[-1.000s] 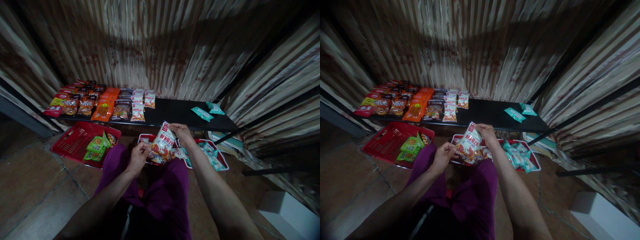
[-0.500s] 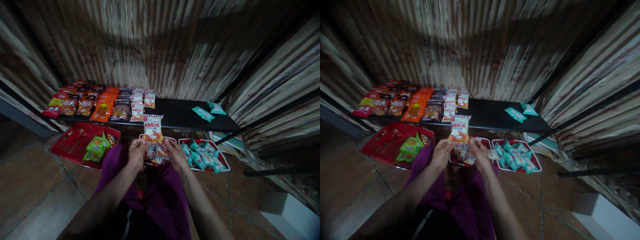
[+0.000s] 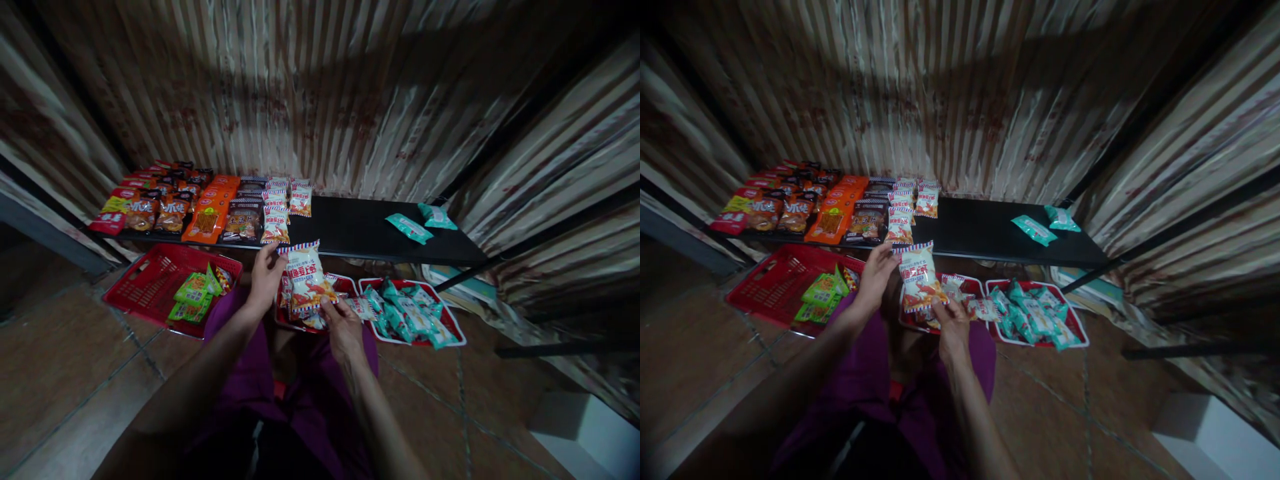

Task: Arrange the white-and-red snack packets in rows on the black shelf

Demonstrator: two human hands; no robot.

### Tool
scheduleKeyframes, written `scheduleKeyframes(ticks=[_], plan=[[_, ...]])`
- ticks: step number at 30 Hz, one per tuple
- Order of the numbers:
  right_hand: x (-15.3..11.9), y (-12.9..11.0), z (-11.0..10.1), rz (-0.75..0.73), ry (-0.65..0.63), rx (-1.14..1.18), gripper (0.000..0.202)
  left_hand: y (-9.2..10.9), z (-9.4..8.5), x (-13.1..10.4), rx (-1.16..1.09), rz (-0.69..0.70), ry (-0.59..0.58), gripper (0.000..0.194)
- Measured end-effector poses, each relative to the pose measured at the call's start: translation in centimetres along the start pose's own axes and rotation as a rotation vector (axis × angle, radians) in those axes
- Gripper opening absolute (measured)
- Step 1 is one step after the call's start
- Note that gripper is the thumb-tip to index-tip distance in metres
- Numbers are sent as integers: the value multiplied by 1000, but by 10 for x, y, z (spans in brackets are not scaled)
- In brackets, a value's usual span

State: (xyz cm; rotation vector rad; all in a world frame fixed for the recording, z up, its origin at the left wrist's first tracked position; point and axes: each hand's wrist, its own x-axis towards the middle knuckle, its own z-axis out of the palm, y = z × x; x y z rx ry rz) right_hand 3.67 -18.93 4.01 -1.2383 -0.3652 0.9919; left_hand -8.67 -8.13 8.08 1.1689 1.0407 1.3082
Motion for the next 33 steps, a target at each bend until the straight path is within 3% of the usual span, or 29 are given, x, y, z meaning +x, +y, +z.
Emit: scheduleKeyframes(ticks=[3, 7, 13, 19, 24, 27, 33], plan=[[-4, 2, -3, 13, -32, -50, 27, 15, 3, 27, 275, 149, -150, 24], [-9, -2, -4, 33, -55, -76, 27, 22, 11, 41, 451, 98, -363, 15], [-16, -2, -8, 45, -46, -19, 24, 32, 22, 35, 676, 132, -237, 14], [-19, -7, -6, 39, 0, 69, 24, 47, 30, 32, 918, 167, -293, 22], [-23, -12, 0, 99, 58, 218, 22, 48, 31, 35, 944, 252, -353, 25], [-23, -14, 0, 134, 84, 275, 22, 47, 28, 38, 900, 224, -418, 26], [-21, -14, -3, 179, 102, 312, 23, 23, 22, 49, 708, 159, -537, 27]])
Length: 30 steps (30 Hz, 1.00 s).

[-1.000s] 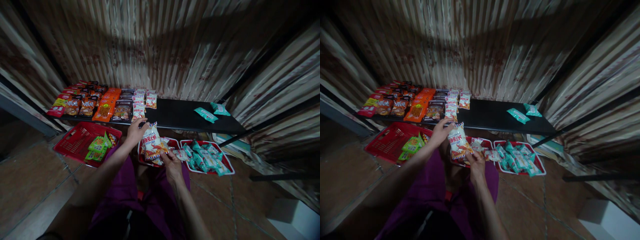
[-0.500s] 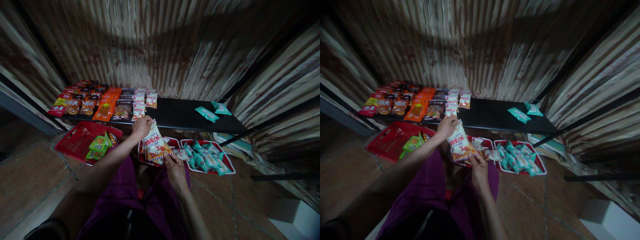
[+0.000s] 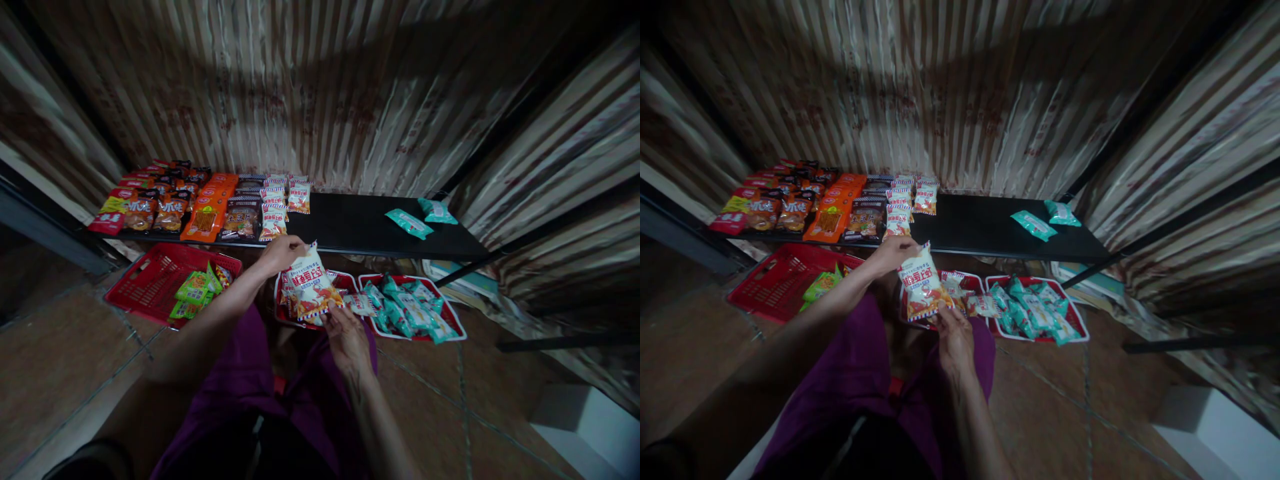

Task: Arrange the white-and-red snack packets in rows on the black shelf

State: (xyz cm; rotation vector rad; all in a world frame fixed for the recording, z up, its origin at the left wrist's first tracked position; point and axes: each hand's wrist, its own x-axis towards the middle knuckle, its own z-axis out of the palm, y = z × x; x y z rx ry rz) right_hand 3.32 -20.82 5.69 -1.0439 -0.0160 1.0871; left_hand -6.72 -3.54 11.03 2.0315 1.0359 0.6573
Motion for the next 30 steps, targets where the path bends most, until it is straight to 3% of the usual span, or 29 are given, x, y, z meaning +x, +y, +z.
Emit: scheduleKeyframes(ticks=[6, 13, 17, 22, 26, 30], plan=[[-1, 0, 1, 14, 24, 33, 24, -10, 13, 4, -86, -110, 135, 23], [0, -5, 2, 53, 45, 54, 22, -5, 11, 4, -182, -128, 146, 23], [3, -4, -1, 60, 34, 75, 20, 0, 8, -2, -429, -156, 64, 28], [8, -4, -3, 62, 47, 99, 20, 6, 7, -16, -737, -386, -61, 22], [10, -4, -3, 38, 47, 102, 22, 9, 12, -24, -837, -457, 88, 18], [11, -3, -4, 36, 71, 104, 21, 10, 18, -23, -786, -465, 198, 15]])
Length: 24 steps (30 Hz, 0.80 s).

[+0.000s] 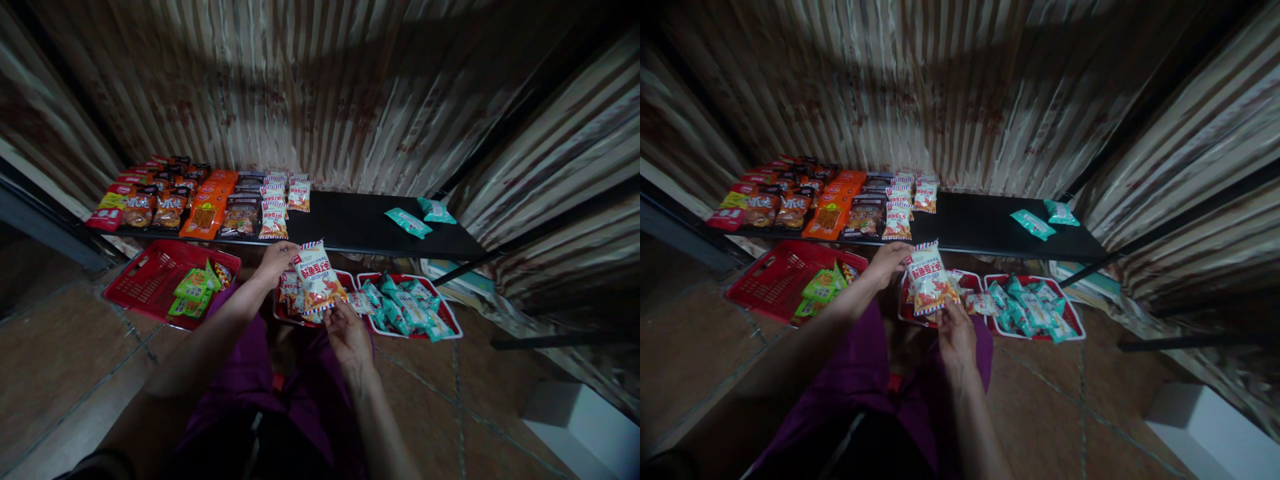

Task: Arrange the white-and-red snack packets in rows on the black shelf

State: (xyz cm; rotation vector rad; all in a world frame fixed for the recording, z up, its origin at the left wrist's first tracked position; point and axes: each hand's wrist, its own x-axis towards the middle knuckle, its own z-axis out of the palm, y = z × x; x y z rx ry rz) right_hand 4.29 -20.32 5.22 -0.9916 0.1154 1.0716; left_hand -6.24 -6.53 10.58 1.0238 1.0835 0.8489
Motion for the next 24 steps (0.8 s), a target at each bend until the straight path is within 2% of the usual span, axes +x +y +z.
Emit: scheduleKeyframes(ticks=[5, 7, 11, 13, 15, 17, 21, 24], plan=[[0, 3, -1, -59, -18, -51, 22, -9, 6, 9, 88, 45, 87, 11], [-1, 3, 0, -104, -29, -92, 22, -15, 8, 12, 163, 133, 135, 12], [-4, 3, 5, -205, 17, -135, 22, -27, 8, 9, 357, 331, 311, 24], [-5, 4, 7, -281, 31, -174, 22, -32, 9, 3, 409, 366, 318, 24], [-4, 5, 7, -387, 31, -272, 20, -35, 12, -4, 412, 370, 237, 20], [-4, 6, 6, -568, 33, -447, 17, -37, 16, -11, 350, 347, 133, 21], [-3, 5, -2, -1012, -24, -838, 15, -35, 24, -24, 2, 198, -152, 36], [-3, 5, -7, -1206, -139, -1148, 28, -32, 28, -35, -242, 87, -352, 41]])
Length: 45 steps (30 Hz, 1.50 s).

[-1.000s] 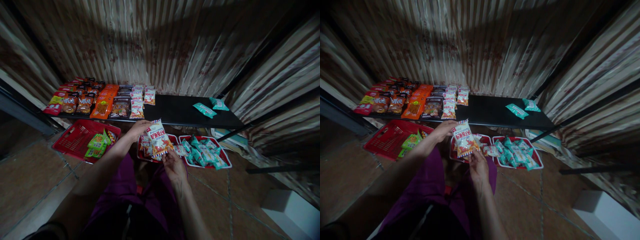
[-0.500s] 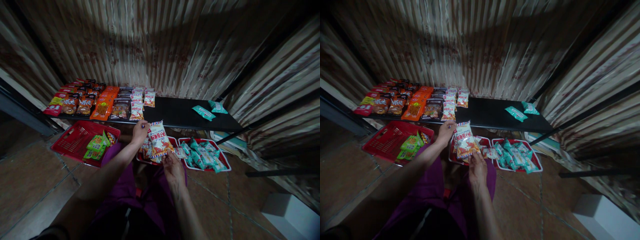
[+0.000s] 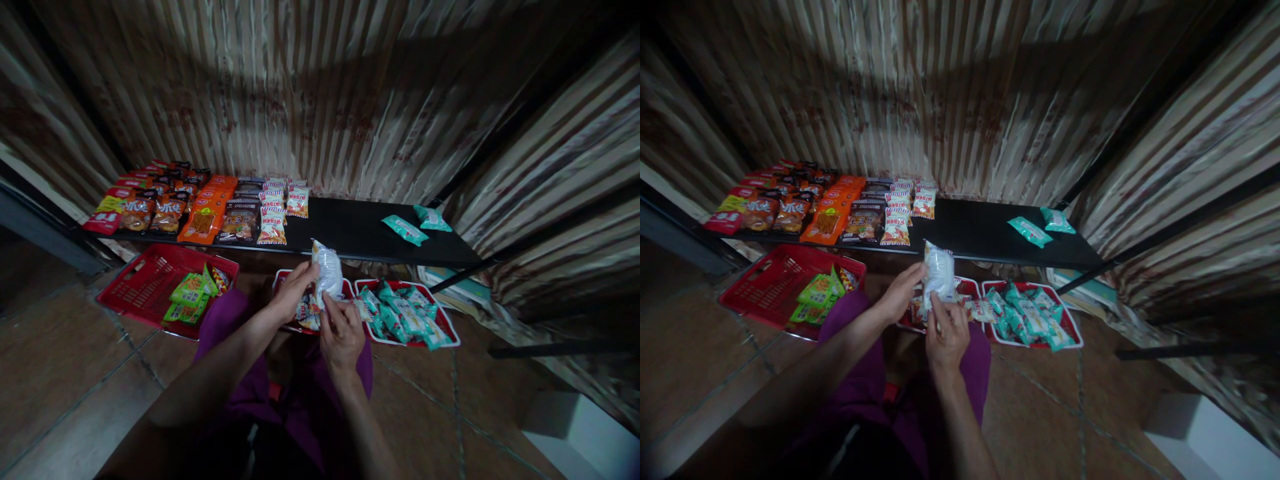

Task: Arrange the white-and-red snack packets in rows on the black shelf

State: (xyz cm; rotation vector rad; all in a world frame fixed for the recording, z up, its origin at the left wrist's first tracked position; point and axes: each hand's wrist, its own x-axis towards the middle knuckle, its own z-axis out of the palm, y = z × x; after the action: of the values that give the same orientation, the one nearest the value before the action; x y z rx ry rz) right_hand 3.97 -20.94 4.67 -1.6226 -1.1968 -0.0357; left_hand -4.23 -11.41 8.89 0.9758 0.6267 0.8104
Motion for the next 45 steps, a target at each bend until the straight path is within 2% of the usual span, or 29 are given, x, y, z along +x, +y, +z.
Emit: scheduleKeyframes(ticks=[3, 6, 9, 12, 15, 17, 19, 21, 24, 33, 35, 39, 45], plan=[[-4, 1, 2, -159, -93, -184, 33, -3, 3, -7, -119, -48, -57, 50], [-8, -1, 6, -221, -120, -268, 31, -9, 1, -10, -154, -70, -7, 60], [-6, -4, 3, -264, -231, -208, 30, -12, -7, -9, -150, -69, 41, 62], [10, -8, -7, -289, -296, -98, 30, -13, -16, -8, -122, -60, 25, 65], [45, -12, -17, -200, -163, -87, 30, -16, -25, -10, -102, -64, -51, 68], [74, -14, -21, -148, -147, -81, 28, -20, -28, -12, -95, -73, -110, 70], [103, -15, -21, -138, -240, -34, 23, -22, -31, -13, -87, -86, -146, 75], [125, -14, -19, -81, -398, 57, 20, -23, -32, -15, -73, -101, -161, 81], [144, -14, -16, 19, -562, 138, 19, -21, -34, -16, -48, -110, -176, 82], [149, -17, -8, 316, -806, 393, 24, -18, -40, -21, -51, -106, -221, 74], [148, -12, -4, 322, -773, 419, 24, -18, -39, -21, -68, -109, -215, 74], [146, -6, 3, 233, -608, 423, 18, -18, -38, -21, -134, -94, -222, 67], [144, -9, 4, 210, -625, 431, 16, -18, -39, -24, -144, -100, -217, 64]])
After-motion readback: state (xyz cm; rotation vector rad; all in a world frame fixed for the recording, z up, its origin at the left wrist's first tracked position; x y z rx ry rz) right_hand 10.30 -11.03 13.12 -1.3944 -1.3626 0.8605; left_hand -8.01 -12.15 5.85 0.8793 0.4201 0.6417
